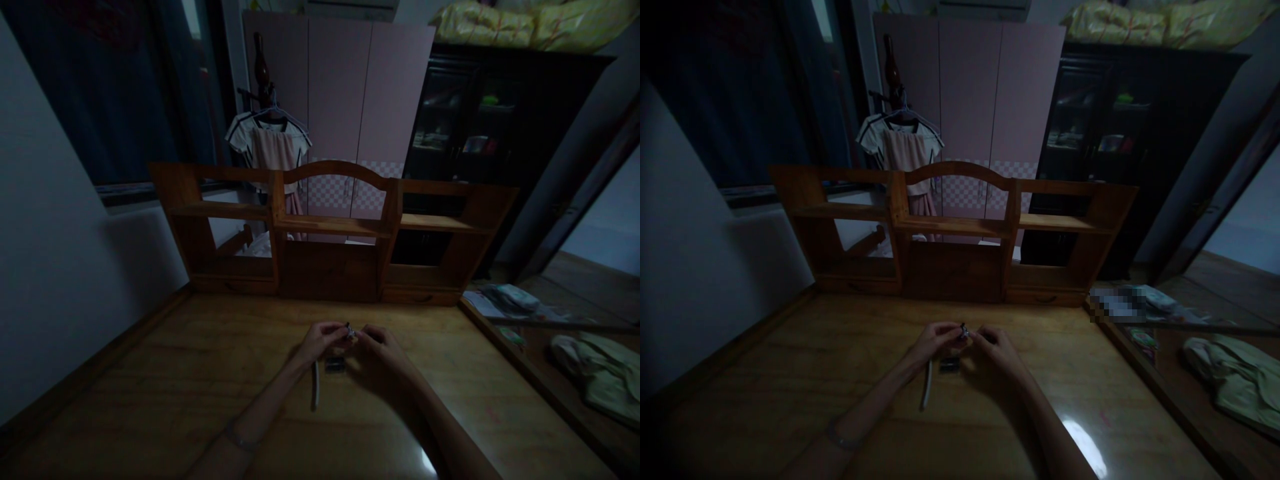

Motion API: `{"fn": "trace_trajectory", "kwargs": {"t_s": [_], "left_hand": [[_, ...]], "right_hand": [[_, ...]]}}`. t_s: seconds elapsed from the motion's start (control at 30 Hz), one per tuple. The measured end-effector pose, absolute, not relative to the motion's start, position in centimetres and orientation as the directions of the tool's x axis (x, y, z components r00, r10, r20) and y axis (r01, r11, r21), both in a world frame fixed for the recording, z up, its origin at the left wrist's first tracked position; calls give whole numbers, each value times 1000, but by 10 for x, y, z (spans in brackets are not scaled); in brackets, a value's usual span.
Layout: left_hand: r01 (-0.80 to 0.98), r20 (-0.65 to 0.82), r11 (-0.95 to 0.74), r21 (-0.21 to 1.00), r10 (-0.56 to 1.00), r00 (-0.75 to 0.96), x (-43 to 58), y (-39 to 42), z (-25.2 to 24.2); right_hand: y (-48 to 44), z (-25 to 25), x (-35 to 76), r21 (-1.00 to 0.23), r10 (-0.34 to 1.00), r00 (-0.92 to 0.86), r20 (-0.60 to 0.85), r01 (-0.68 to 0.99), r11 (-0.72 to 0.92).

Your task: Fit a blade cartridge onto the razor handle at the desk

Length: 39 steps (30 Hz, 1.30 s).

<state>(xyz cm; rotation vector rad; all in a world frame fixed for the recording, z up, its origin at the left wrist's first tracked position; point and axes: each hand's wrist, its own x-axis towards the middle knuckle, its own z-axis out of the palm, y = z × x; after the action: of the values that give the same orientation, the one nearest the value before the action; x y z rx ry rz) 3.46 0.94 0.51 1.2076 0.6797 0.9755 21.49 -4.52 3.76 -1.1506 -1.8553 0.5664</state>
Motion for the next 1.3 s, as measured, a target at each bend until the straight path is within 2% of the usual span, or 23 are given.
{"fn": "trace_trajectory", "kwargs": {"t_s": [0.1,0.27,0.5,0.73,0.93,1.07,1.2,1.3], "left_hand": [[-245,25,101,964,884,466,34,11,3],[-262,18,114,958,891,453,35,14,1],[-238,73,41,970,889,452,36,11,1],[-257,65,58,965,892,447,37,9,4],[-292,68,65,954,904,423,38,13,-1],[-269,156,-79,960,948,277,38,18,-7],[-86,311,-304,949,946,90,36,18,-9],[-38,340,-339,940,939,46,35,17,-9]], "right_hand": [[-41,43,219,-836,926,-225,303,404,372],[-40,47,222,-892,948,-222,228,342,295],[-39,42,215,-905,954,-197,227,319,282],[-22,28,227,-880,948,-244,207,377,289],[-17,27,229,-894,956,-213,201,360,268],[-15,29,235,-899,969,-143,200,367,240],[-11,25,246,-903,967,-89,237,346,253],[-7,18,250,-911,967,-45,250,326,251]]}}
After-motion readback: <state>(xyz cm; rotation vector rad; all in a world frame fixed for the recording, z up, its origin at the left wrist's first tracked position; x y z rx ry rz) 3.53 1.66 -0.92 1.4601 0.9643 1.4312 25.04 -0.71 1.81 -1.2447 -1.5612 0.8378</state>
